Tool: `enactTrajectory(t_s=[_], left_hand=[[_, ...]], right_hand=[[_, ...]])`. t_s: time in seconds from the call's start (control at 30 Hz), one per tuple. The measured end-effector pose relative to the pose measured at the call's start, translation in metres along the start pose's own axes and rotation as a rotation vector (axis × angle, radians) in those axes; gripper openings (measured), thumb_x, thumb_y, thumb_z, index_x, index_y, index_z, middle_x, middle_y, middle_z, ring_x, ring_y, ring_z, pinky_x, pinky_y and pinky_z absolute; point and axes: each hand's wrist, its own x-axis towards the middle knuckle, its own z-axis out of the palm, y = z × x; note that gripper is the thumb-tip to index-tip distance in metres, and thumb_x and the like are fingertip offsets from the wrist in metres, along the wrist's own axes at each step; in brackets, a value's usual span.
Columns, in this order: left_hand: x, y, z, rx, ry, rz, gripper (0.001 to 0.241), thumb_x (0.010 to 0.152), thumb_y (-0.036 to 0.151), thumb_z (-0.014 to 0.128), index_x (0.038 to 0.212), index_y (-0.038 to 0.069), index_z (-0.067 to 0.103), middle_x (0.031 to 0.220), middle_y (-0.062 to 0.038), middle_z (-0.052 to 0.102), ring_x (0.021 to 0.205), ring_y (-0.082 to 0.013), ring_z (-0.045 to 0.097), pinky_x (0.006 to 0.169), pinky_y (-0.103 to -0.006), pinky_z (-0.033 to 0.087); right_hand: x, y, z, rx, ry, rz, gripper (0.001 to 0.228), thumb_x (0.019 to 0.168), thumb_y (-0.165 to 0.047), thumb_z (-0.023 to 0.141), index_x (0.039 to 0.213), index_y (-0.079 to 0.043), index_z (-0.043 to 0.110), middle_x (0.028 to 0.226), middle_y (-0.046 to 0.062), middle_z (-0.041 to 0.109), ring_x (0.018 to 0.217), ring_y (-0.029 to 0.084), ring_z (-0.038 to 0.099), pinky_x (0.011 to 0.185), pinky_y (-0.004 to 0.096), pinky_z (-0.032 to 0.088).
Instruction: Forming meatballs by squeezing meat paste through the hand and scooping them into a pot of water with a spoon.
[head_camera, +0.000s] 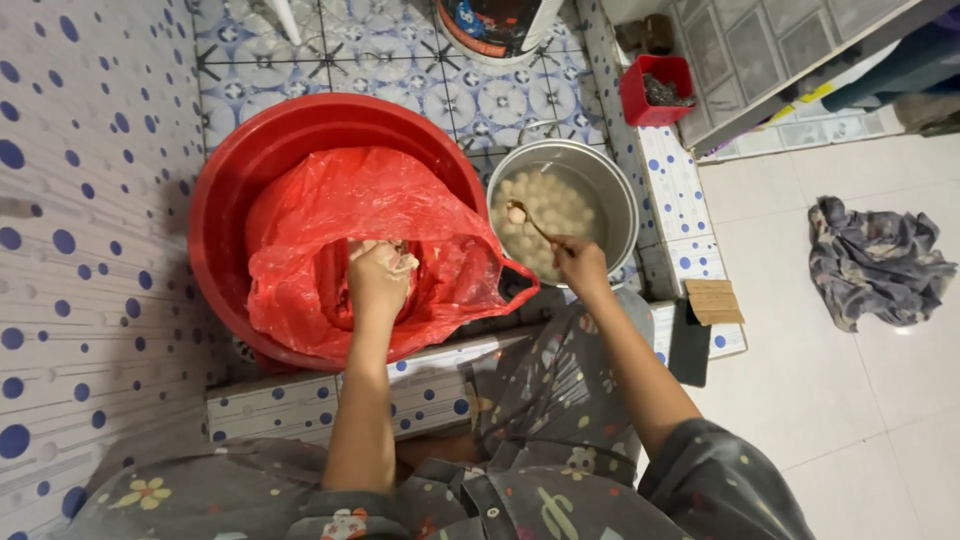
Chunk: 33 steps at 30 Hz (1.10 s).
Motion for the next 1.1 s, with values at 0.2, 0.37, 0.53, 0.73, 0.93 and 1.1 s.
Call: enactTrajectory(t_s=[0.2,0.37,0.53,0.73,0.93,1.1], left_hand=[[-0.001,0.007,-0.006,-0.037,-0.008,-0.013,0.019,0.076,0.021,0.086,0.077,0.010,0.071,0.088,-0.014,0.064,0.088,-0.0394,0.067,0.076,-0.0455,0.056],[-0.002,0.023,-0.021,-0.289,0.004,-0.091,0.019,0.079,0.007,0.082,0.074,0.003,0.065,0.085,-0.013,0.056,0.066,-0.0321,0.064,0.050,-0.0385,0.054],[-0.001,0.026,-0.023,-0.535,0.020,-0.077,0.029,0.078,-0.003,0.082,0.072,-0.002,0.053,0.080,-0.014,0.050,0.057,-0.0243,0.062,0.036,-0.0331,0.050],[-0.017,0.060,-0.022,-0.285,0.041,0.139,0.029,0.067,0.001,0.085,0.090,0.007,0.068,0.075,-0.016,0.058,0.063,-0.0322,0.063,0.052,-0.0419,0.051],[-0.014,0.051,-0.022,-0.278,-0.121,0.431,0.055,0.072,-0.016,0.065,0.116,0.015,0.071,0.091,-0.012,0.059,0.075,-0.0301,0.066,0.065,-0.0410,0.056],[-0.005,0.003,0.009,-0.144,0.209,0.594,0.013,0.091,0.014,0.074,0.079,0.011,0.076,0.074,-0.012,0.070,0.078,-0.0349,0.065,0.083,-0.0409,0.052]], right_hand=[[0.034,0.042,0.028,-0.099,0.028,-0.036,0.025,0.098,-0.011,0.064,0.119,-0.011,0.076,0.081,0.013,0.076,0.081,0.033,0.075,0.072,0.042,0.057],[0.019,0.005,0.019,0.103,0.067,-0.025,0.027,0.101,-0.008,0.059,0.123,-0.005,0.072,0.074,0.012,0.072,0.065,0.026,0.065,0.060,0.038,0.049],[-0.038,-0.064,0.006,0.417,-0.029,-0.019,0.030,0.095,-0.001,0.052,0.119,-0.004,0.070,0.065,0.008,0.064,0.057,0.017,0.056,0.054,0.029,0.044],[-0.089,-0.112,0.001,0.282,-0.426,-0.143,0.028,0.089,-0.007,0.063,0.113,-0.004,0.077,0.083,0.024,0.075,0.075,0.034,0.071,0.073,0.044,0.055],[-0.094,-0.135,0.004,0.591,-0.550,-0.040,0.023,0.090,-0.005,0.062,0.106,0.003,0.076,0.052,0.007,0.058,0.050,0.013,0.053,0.048,0.022,0.038],[-0.106,-0.154,-0.005,0.582,-0.466,-0.089,0.023,0.090,-0.008,0.064,0.107,0.002,0.076,0.054,0.008,0.061,0.052,0.011,0.052,0.050,0.021,0.039]])
